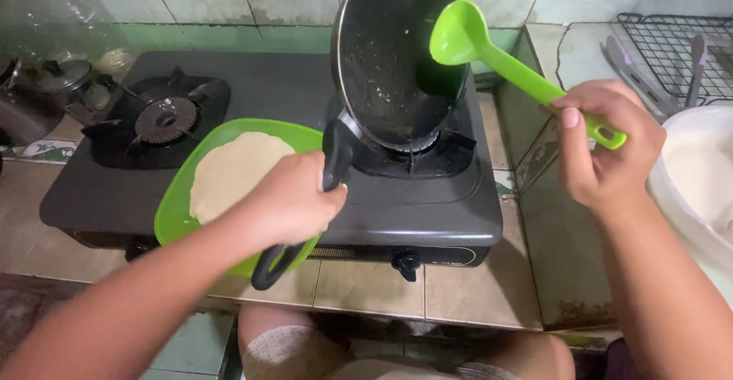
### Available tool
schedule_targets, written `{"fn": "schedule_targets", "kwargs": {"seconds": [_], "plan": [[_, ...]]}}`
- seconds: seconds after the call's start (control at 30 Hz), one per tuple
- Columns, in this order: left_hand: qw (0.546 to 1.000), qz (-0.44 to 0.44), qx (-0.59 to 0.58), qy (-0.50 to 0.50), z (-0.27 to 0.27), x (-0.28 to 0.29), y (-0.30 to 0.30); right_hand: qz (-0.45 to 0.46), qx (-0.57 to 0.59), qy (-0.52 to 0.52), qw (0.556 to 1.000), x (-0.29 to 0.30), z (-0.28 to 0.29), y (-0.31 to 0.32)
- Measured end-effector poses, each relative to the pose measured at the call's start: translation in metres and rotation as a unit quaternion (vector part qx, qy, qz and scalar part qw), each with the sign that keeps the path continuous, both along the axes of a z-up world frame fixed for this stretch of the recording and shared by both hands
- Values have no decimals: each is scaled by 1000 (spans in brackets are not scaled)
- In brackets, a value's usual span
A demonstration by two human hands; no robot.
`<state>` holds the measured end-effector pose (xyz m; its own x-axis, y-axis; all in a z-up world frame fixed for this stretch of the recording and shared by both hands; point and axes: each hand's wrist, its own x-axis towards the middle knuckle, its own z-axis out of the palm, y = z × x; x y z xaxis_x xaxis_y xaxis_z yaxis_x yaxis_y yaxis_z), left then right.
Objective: Preparing and cooking thin batter or dough on a stovetop pan.
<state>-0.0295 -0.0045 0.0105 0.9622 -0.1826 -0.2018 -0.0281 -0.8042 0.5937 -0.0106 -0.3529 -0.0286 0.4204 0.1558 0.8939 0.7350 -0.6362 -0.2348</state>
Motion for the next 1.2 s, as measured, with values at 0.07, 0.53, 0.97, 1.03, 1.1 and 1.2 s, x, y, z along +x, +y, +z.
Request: {"fn": "schedule_targets", "kwargs": {"seconds": [0.07, 0.53, 0.97, 1.03, 1.1, 1.2], "plan": [[999, -12, -13, 49, 10, 5, -2, 16, 2, -13, 1000, 5, -4, -4], [720, 5, -584, 375, -16, 40, -10, 46, 97, -25, 994, 2, -21, -18], [421, -48, -774, 470, -76, 26, -59, 38, 80, -90, 992, 12, -47, -43], [432, -47, -776, 458, -87, 24, -66, 32, 73, -98, 992, 11, -48, -44], [442, -49, -778, 444, -98, 20, -73, 27, 65, -108, 992, 12, -48, -45], [499, -65, -775, 382, -117, 16, -81, 18, 56, -101, 993, 10, -49, -44]]}}
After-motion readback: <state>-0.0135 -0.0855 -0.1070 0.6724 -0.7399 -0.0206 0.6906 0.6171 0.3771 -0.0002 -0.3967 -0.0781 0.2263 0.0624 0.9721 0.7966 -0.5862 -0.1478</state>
